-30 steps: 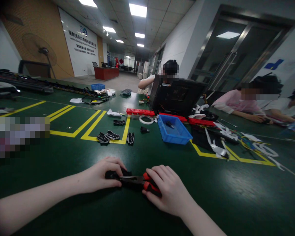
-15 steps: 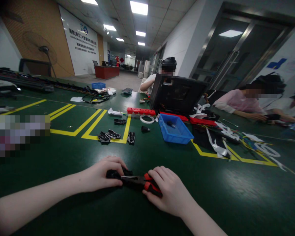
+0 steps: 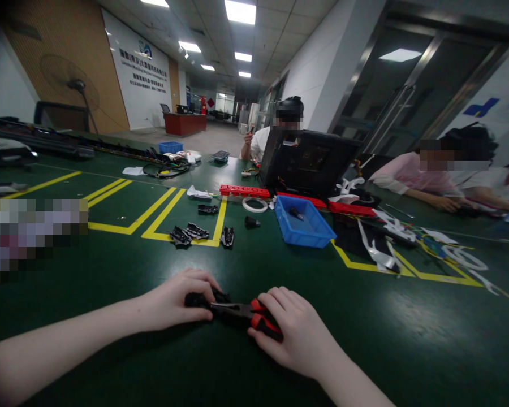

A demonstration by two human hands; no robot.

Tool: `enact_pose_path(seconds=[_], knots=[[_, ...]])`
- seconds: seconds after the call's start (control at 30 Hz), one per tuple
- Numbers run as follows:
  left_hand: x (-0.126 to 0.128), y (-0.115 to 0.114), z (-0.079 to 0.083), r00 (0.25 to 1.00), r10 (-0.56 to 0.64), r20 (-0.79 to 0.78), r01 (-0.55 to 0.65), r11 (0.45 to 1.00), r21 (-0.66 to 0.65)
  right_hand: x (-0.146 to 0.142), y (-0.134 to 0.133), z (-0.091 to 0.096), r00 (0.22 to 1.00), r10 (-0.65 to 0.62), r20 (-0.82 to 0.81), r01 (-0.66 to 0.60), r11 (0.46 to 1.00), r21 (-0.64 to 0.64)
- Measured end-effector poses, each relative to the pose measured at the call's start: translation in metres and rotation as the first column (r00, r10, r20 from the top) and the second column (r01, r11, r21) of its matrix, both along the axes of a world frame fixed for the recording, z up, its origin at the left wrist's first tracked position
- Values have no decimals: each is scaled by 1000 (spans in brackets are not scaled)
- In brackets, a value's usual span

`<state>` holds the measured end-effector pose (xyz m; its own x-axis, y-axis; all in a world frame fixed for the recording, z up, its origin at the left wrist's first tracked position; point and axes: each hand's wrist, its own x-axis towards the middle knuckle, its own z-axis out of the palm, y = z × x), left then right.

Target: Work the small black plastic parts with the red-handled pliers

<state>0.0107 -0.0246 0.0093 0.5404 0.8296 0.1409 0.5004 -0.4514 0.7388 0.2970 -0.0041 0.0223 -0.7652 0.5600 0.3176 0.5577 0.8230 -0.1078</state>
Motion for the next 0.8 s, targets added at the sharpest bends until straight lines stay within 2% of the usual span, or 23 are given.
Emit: enact_pose_path(seconds=[0.57,0.8], knots=[[0,1,-1,1000,-12,2,12,1000,1,2,2,1,1000,16,3,-17,997,77],[-1,0,1,1000,-2,-21,2,1000,-12,6,3,2,1000,14,0,-14,998,64]])
